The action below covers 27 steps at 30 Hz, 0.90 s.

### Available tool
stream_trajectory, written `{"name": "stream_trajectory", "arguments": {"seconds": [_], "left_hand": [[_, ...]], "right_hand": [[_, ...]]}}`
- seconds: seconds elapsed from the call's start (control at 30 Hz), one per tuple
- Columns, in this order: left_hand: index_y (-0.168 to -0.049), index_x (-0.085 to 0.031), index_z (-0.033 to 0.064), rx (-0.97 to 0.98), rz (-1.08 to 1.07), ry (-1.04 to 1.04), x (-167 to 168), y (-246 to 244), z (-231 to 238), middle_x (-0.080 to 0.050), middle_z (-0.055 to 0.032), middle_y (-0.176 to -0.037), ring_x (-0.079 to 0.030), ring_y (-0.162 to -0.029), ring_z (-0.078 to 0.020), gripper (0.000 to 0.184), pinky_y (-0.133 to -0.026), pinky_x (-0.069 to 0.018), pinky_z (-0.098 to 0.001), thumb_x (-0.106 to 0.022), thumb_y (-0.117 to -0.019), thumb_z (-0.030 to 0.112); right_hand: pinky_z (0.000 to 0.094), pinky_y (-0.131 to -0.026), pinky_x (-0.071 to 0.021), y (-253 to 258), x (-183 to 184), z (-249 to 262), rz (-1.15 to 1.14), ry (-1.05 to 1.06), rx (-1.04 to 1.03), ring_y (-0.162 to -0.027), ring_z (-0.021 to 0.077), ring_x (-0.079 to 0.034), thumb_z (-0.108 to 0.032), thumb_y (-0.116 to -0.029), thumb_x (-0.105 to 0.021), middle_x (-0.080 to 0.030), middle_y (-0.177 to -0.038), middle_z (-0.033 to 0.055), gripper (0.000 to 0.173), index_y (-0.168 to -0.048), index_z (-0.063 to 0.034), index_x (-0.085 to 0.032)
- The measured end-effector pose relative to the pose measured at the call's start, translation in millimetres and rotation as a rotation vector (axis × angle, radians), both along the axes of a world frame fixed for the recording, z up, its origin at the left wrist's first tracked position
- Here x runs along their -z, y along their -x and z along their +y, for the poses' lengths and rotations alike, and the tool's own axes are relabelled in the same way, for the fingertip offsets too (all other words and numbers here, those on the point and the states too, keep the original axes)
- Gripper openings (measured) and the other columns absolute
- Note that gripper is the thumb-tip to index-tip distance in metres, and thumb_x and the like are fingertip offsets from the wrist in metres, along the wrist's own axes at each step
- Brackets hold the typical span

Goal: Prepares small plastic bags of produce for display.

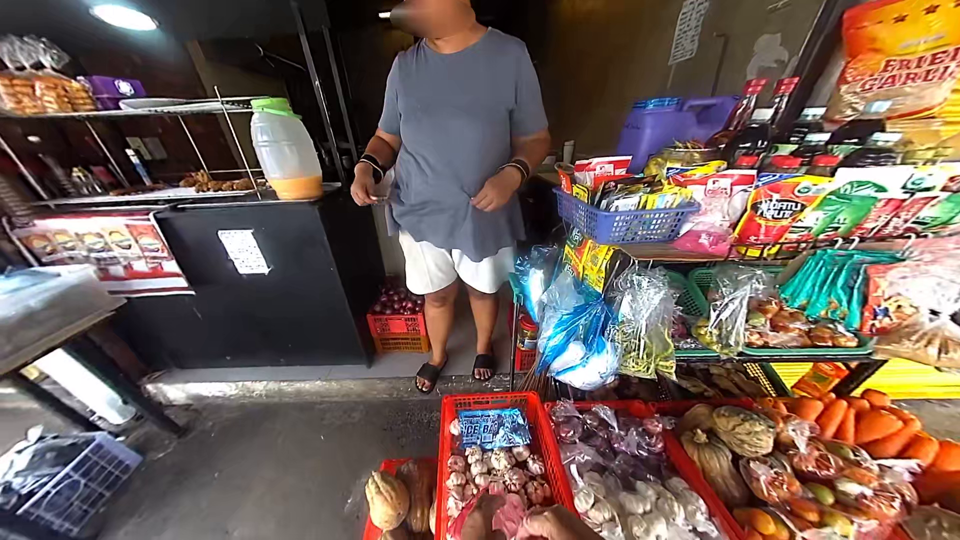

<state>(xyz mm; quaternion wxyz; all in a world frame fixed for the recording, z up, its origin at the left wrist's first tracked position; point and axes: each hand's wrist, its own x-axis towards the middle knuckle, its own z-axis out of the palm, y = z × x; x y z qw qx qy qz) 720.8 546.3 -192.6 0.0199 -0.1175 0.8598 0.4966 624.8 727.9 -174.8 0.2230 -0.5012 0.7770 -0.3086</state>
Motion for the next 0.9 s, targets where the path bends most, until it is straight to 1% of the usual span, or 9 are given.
{"name": "stream_trajectory", "arguments": {"seconds": [0.13,0.23,0.3,0.43,0.57,0.7,0.77,0.83,0.9], "left_hand": [[-0.134,-0.062,-0.0023,-0.054,0.060,-0.018,4,-12,-2,-0.061,-0.0236,-0.137,-0.064,-0.120,-0.0352,0.047,-0.100,-0.0542,-0.0531,-0.057,-0.0879,-0.006],[-0.136,-0.061,-0.0007,-0.084,0.048,0.038,-20,-22,-1,-0.062,-0.0226,-0.135,-0.067,-0.113,-0.0333,0.047,-0.096,-0.0566,-0.0518,-0.061,-0.0892,-0.005],[-0.138,-0.058,-0.0025,-0.107,0.012,0.102,-40,-27,-3,-0.060,-0.0240,-0.138,-0.064,-0.120,-0.0342,0.048,-0.102,-0.0527,-0.0513,-0.058,-0.0902,-0.006],[-0.136,-0.061,0.0004,-0.249,0.021,0.148,-29,-39,-18,-0.062,-0.0213,-0.135,-0.069,-0.108,-0.0316,0.045,-0.091,-0.0580,-0.0508,-0.055,-0.0912,-0.005],[-0.136,-0.062,0.0037,-0.384,-0.002,0.072,-15,-60,-13,-0.063,-0.0176,-0.134,-0.070,-0.077,-0.0207,0.049,-0.066,-0.0605,-0.0402,-0.051,-0.0890,-0.006],[-0.135,-0.063,0.0051,-0.365,-0.049,-0.009,-10,-82,3,-0.064,-0.0138,-0.134,-0.068,-0.067,-0.0158,0.049,-0.061,-0.0598,-0.0355,-0.048,-0.0896,-0.006],[-0.135,-0.063,0.0050,-0.338,-0.043,-0.032,-15,-89,8,-0.064,-0.0130,-0.133,-0.068,-0.068,-0.0145,0.049,-0.059,-0.0593,-0.0338,-0.049,-0.0894,-0.006],[-0.133,-0.064,0.0038,-0.324,-0.034,-0.040,-20,-97,12,-0.064,-0.0132,-0.133,-0.068,-0.069,-0.0136,0.048,-0.059,-0.0590,-0.0325,-0.049,-0.0888,-0.007],[-0.131,-0.065,0.0034,-0.319,-0.029,-0.036,-23,-107,13,-0.065,-0.0124,-0.132,-0.067,-0.067,-0.0125,0.047,-0.058,-0.0587,-0.0318,-0.048,-0.0881,-0.007]], "right_hand": [[0.0471,-0.100,-0.0553,12,-38,6,-0.113,0.058,0.117,-0.104,0.0230,-0.072,-0.019,-0.1015,-0.060,-0.076,-0.111,0.0119,0.025,-0.118,-0.0062,-0.075],[0.0476,-0.105,-0.0524,29,-66,18,-0.186,-0.052,0.222,-0.113,0.0263,-0.069,-0.018,-0.1043,-0.057,-0.072,-0.121,0.0168,0.030,-0.125,-0.0018,-0.070],[0.0495,-0.106,-0.0499,52,-77,25,-0.196,-0.131,0.270,-0.116,0.0296,-0.067,-0.017,-0.1060,-0.055,-0.069,-0.124,0.0194,0.030,-0.128,-0.0002,-0.067],[0.0551,-0.101,-0.0540,101,-47,41,-0.114,-0.114,0.466,-0.109,0.0317,-0.070,-0.016,-0.1045,-0.057,-0.072,-0.119,0.0176,0.027,-0.125,-0.0029,-0.069],[0.0564,-0.098,-0.0550,129,-28,25,-0.140,-0.153,0.570,-0.105,0.0344,-0.071,-0.019,-0.1047,-0.056,-0.071,-0.117,0.0201,0.028,-0.122,-0.0025,-0.070],[0.0605,-0.098,-0.0530,140,21,-19,-0.146,-0.371,0.434,-0.107,0.0383,-0.069,-0.015,-0.1025,-0.056,-0.071,-0.117,0.0223,0.027,-0.121,-0.0022,-0.071],[0.0659,-0.100,-0.0495,149,49,-42,-0.105,-0.477,0.407,-0.116,0.0427,-0.065,-0.015,-0.1000,-0.059,-0.069,-0.122,0.0247,0.027,-0.119,-0.0014,-0.072],[0.0696,-0.100,-0.0466,154,71,-58,-0.065,-0.583,0.397,-0.121,0.0458,-0.062,-0.015,-0.0974,-0.063,-0.067,-0.124,0.0280,0.027,-0.115,0.0033,-0.071],[0.0695,-0.101,-0.0461,154,84,-72,-0.087,-0.678,0.385,-0.124,0.0471,-0.060,-0.013,-0.0972,-0.062,-0.064,-0.128,0.0308,0.030,-0.118,0.0081,-0.067]]}}
